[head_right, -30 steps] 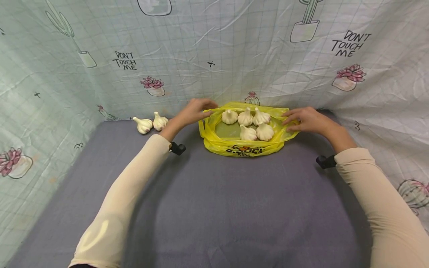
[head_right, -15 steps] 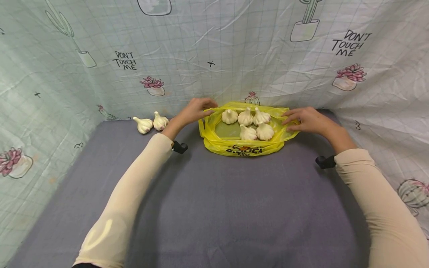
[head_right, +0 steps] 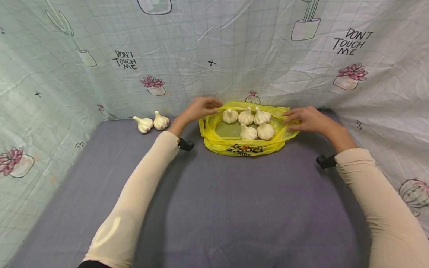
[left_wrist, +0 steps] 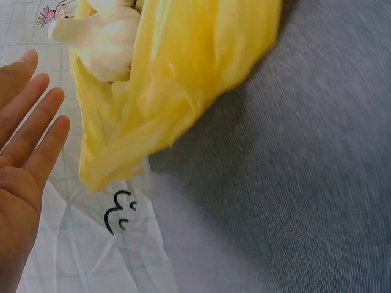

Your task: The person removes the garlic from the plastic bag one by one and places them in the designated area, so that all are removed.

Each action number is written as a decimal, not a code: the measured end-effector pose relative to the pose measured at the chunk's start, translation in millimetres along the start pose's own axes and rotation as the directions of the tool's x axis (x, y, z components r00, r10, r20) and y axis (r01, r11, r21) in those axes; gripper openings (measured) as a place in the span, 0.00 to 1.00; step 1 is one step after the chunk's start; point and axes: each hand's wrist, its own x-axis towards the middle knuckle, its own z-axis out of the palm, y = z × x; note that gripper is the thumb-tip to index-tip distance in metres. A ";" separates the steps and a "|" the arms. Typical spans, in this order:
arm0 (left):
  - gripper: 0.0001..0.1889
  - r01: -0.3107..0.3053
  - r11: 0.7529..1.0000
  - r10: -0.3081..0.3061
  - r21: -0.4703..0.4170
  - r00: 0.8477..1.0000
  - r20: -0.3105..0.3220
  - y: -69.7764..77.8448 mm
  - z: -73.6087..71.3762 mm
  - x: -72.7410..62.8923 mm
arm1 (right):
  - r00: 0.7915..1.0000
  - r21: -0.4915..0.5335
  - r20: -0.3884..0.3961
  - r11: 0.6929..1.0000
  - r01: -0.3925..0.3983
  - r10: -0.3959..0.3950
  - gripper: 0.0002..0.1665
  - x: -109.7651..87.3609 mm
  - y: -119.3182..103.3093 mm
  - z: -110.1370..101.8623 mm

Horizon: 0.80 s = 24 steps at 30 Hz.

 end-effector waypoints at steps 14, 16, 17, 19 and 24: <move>0.17 0.051 0.998 -0.051 0.031 0.999 -0.009 6.9 16.9 22.3 | 1.000 0.000 -0.009 1.000 0.015 -0.015 0.14 -1.0 2.2 -1.1; 0.16 0.062 0.997 -0.062 0.046 0.998 -0.007 7.8 19.7 24.6 | 1.000 0.002 -0.007 1.000 0.015 -0.015 0.14 -0.8 2.4 -1.5; 0.15 0.066 0.996 -0.066 0.053 0.998 -0.010 8.2 21.1 25.4 | 1.000 0.002 -0.006 1.000 0.016 -0.016 0.14 -0.7 2.3 -1.7; 0.13 0.074 0.995 -0.073 0.069 0.997 -0.022 8.4 23.5 27.0 | 1.000 0.006 -0.004 1.000 0.015 -0.015 0.14 -0.6 2.1 -2.2; 0.12 0.080 0.993 -0.076 0.081 0.996 -0.054 9.3 26.7 29.5 | 1.000 0.009 0.003 1.000 0.016 -0.016 0.14 -1.1 1.8 -2.5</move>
